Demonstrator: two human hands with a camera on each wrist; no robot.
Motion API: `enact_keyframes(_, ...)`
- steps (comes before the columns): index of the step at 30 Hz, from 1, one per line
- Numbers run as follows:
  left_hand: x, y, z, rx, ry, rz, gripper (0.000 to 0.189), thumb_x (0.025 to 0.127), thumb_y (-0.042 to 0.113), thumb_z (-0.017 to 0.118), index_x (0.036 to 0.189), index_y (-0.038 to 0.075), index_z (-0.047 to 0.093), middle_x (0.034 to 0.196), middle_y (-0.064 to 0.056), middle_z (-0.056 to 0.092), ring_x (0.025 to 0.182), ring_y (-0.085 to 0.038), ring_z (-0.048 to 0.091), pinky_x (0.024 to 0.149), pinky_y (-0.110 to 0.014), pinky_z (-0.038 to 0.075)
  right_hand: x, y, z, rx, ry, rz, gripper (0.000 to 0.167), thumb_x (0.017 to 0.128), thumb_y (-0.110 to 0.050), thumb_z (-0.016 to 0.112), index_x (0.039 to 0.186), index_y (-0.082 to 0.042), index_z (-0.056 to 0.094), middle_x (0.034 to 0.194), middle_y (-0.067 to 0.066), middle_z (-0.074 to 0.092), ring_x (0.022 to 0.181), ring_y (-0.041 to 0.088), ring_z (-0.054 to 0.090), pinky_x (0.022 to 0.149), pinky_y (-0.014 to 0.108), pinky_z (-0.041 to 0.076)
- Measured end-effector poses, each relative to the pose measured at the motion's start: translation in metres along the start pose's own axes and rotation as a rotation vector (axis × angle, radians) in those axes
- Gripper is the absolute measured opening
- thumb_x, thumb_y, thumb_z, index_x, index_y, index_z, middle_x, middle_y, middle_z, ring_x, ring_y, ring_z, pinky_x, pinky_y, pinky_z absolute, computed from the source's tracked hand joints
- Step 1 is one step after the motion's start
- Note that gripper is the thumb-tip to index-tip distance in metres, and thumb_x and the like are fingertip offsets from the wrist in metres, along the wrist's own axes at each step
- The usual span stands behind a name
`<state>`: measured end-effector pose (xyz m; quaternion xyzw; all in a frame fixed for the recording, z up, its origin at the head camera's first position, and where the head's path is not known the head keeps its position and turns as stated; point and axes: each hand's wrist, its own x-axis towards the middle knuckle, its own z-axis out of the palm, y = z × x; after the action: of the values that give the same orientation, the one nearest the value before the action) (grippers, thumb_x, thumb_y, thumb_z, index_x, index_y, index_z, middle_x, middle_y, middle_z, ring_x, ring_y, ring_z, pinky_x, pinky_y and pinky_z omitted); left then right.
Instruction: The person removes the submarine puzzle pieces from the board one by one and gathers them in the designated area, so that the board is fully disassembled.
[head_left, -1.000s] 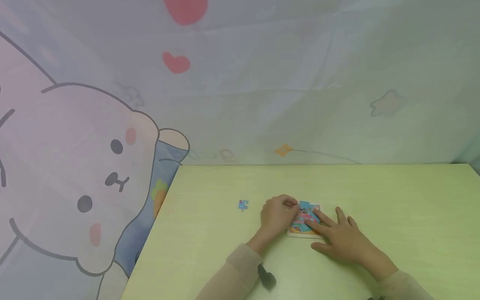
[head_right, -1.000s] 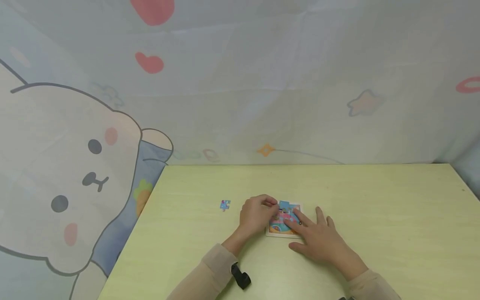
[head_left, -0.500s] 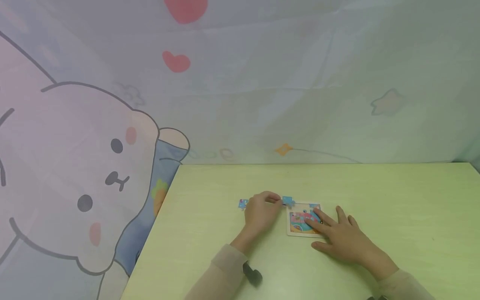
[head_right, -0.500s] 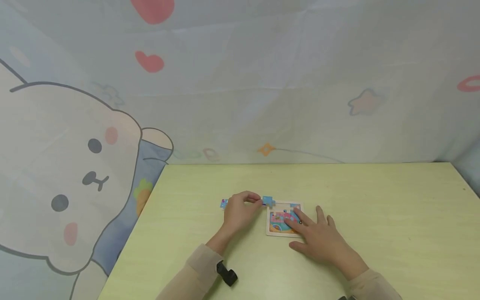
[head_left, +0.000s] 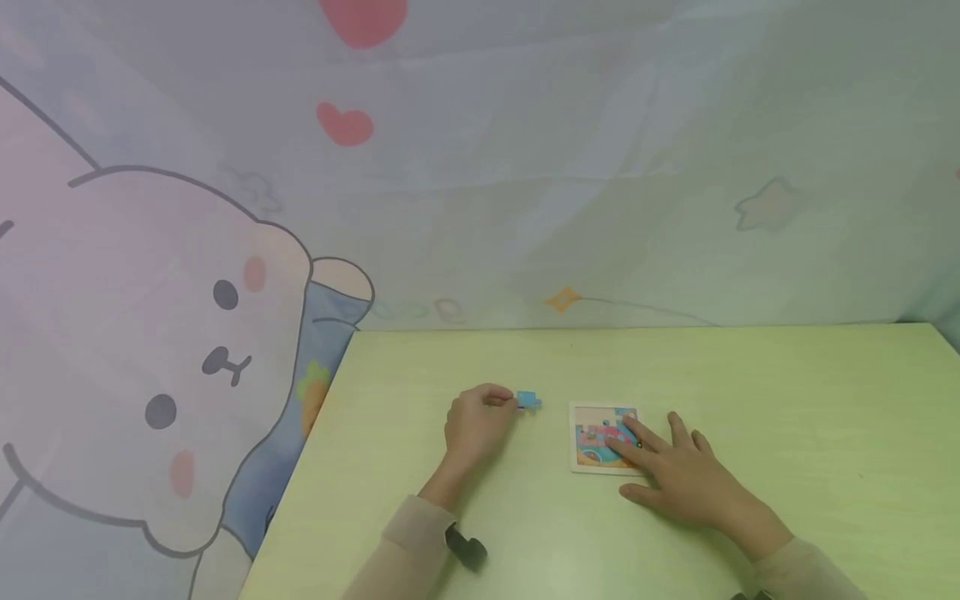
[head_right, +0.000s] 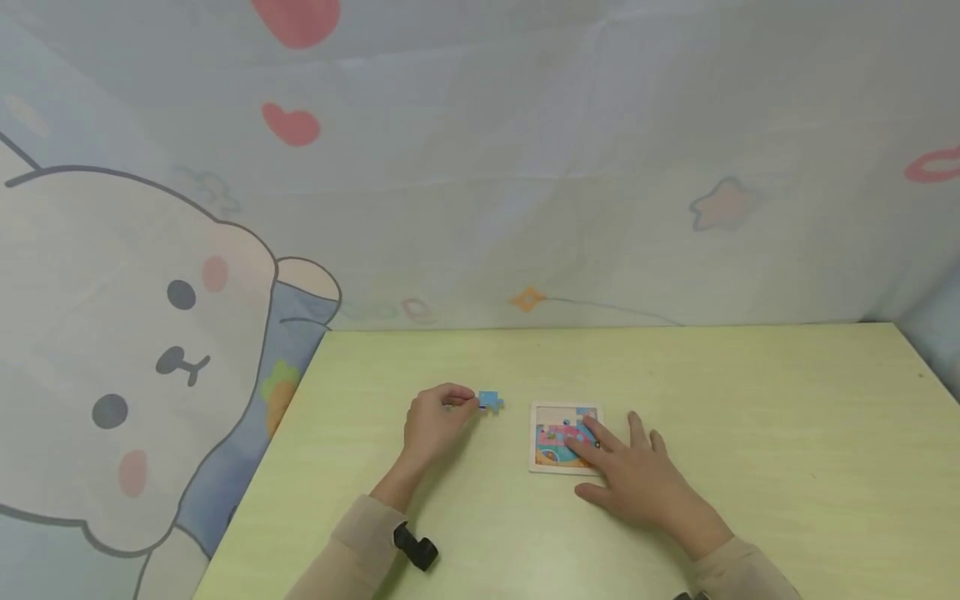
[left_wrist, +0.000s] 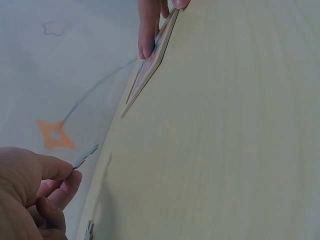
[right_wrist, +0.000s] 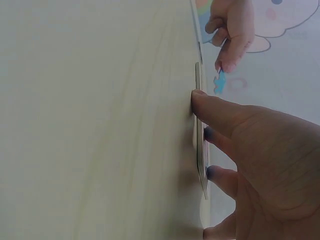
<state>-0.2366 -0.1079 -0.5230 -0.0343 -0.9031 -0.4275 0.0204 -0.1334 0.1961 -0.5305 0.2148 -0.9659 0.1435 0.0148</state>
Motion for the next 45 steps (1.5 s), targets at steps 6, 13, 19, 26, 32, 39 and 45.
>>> enact_keyframes(6, 0.0, -0.013, -0.011, 0.023, 0.007, -0.021, 0.014, 0.094, 0.03, 0.073, 0.1, 0.02, 0.079, 0.097, 0.001, 0.077, 0.055, -0.014, 0.059, 0.049, -0.03, 0.042, 0.0, 0.0, 0.0, 0.003, 0.003, 0.002, 0.064, 0.096, -0.057, 0.067, 0.15, -0.026, 0.058, 0.16, 0.009, 0.045, 0.136, 0.069, 0.032, 0.097, 0.079, 0.035)
enact_keyframes(13, 0.001, -0.02, -0.016, 0.027, 0.016, -0.055, 0.014, 0.092, 0.031, 0.074, 0.099, 0.021, 0.079, 0.092, 0.006, 0.076, 0.067, -0.014, 0.065, 0.056, -0.035, 0.047, -0.001, -0.001, 0.0, -0.002, 0.011, -0.006, 0.063, 0.096, -0.057, 0.066, 0.15, -0.025, 0.058, 0.16, 0.01, 0.045, 0.135, 0.069, 0.033, 0.096, 0.079, 0.036)
enact_keyframes(19, 0.002, -0.023, -0.016, 0.056, 0.031, -0.05, 0.012, 0.091, 0.03, 0.075, 0.097, 0.021, 0.08, 0.088, 0.007, 0.075, 0.065, -0.013, 0.063, 0.054, -0.034, 0.045, -0.001, -0.002, -0.001, -0.005, 0.017, -0.014, 0.063, 0.096, -0.056, 0.067, 0.15, -0.025, 0.058, 0.159, 0.01, 0.046, 0.134, 0.069, 0.034, 0.095, 0.079, 0.037)
enact_keyframes(26, 0.002, -0.022, -0.016, 0.085, 0.037, -0.055, 0.011, 0.092, 0.029, 0.075, 0.097, 0.021, 0.08, 0.087, 0.008, 0.074, 0.059, -0.013, 0.06, 0.05, -0.033, 0.044, -0.001, -0.002, -0.002, -0.003, 0.016, -0.006, 0.063, 0.096, -0.055, 0.068, 0.15, -0.025, 0.058, 0.16, 0.01, 0.045, 0.135, 0.069, 0.033, 0.096, 0.079, 0.036)
enact_keyframes(32, 0.002, -0.022, -0.017, 0.087, 0.036, -0.058, 0.011, 0.092, 0.029, 0.074, 0.097, 0.021, 0.08, 0.086, 0.008, 0.074, 0.061, -0.013, 0.061, 0.052, -0.034, 0.046, -0.001, -0.001, -0.002, 0.003, 0.012, -0.002, 0.063, 0.096, -0.056, 0.067, 0.151, -0.026, 0.057, 0.16, 0.01, 0.045, 0.136, 0.068, 0.032, 0.097, 0.079, 0.035)
enact_keyframes(39, 0.003, -0.022, -0.015, 0.082, 0.039, -0.058, 0.01, 0.092, 0.028, 0.074, 0.097, 0.021, 0.08, 0.085, 0.009, 0.073, 0.061, -0.013, 0.06, 0.052, -0.033, 0.044, 0.001, 0.001, -0.003, 0.013, 0.003, -0.007, 0.063, 0.096, -0.056, 0.067, 0.15, -0.025, 0.057, 0.16, 0.01, 0.045, 0.135, 0.068, 0.033, 0.097, 0.079, 0.035)
enact_keyframes(45, 0.005, -0.018, -0.01, 0.059, 0.02, -0.013, 0.012, 0.092, 0.027, 0.073, 0.098, 0.02, 0.08, 0.086, 0.009, 0.073, 0.055, -0.012, 0.053, 0.046, -0.028, 0.037, 0.003, 0.003, -0.005, 0.021, -0.003, -0.012, 0.064, 0.096, -0.055, 0.068, 0.151, -0.025, 0.057, 0.161, 0.012, 0.043, 0.134, 0.07, 0.033, 0.096, 0.08, 0.035)
